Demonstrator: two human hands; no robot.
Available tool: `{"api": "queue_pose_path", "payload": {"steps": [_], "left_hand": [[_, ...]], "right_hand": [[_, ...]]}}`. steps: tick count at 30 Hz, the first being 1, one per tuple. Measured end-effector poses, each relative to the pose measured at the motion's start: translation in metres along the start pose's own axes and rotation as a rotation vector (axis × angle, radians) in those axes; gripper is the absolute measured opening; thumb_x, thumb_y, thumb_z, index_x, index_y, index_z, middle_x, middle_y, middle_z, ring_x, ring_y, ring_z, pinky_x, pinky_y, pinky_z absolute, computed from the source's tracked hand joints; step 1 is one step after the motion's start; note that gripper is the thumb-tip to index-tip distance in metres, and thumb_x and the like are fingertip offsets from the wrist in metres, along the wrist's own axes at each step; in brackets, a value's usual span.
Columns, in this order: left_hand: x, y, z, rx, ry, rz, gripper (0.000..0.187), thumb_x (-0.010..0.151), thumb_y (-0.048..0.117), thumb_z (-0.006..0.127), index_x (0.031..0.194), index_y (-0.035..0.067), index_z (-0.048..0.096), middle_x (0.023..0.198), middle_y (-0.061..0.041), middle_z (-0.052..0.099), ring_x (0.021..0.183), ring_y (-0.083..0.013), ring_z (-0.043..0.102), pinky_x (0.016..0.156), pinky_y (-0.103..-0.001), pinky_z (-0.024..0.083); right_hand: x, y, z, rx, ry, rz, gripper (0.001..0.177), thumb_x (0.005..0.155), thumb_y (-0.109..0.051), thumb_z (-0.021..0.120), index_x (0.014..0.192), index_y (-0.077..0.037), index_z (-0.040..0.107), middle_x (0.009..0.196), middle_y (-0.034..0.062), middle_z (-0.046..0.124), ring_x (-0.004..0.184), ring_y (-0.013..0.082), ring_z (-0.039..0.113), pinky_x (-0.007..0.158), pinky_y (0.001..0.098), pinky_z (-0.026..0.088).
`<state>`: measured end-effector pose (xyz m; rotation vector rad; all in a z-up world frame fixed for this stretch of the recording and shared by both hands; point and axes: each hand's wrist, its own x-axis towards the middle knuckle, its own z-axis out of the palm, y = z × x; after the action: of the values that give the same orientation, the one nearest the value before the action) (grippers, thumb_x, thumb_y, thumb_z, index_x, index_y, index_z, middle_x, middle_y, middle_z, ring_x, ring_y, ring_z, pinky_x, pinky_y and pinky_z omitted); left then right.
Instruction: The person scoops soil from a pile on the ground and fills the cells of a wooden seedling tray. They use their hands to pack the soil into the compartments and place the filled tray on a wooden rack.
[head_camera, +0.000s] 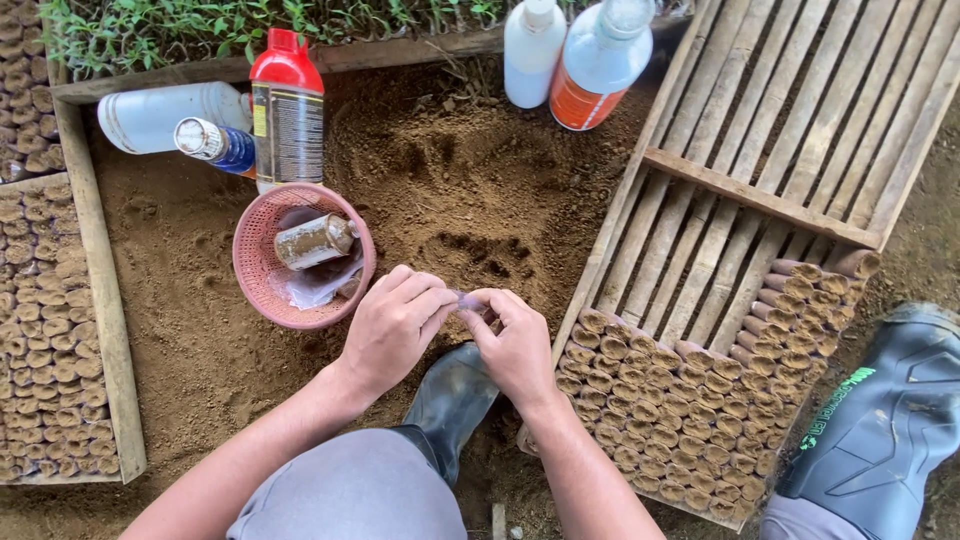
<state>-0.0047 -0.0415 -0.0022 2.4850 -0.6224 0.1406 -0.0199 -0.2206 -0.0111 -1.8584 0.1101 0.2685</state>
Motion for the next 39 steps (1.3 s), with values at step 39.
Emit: {"api": "queue_pose_path", "payload": {"steps": [39], "left_hand": [[0.016,0.014,0.058,0.536,-0.201,-0.009,0.030,0.092,0.009,0.061,0.121,0.010,0.064,0.131,-0.018,0.057,0.136,-0.0333,0.046,0.104,-0.040,0.039]], "right_hand": [[0.047,0.049,-0.019,-0.586,-0.231,-0.017,0.043,0.093,-0.013,0.066,0.135,-0.002,0.063,0.143,0.0265,0.054,0.136,0.0413,0.050,0.116,0.0498,0.040]]}}
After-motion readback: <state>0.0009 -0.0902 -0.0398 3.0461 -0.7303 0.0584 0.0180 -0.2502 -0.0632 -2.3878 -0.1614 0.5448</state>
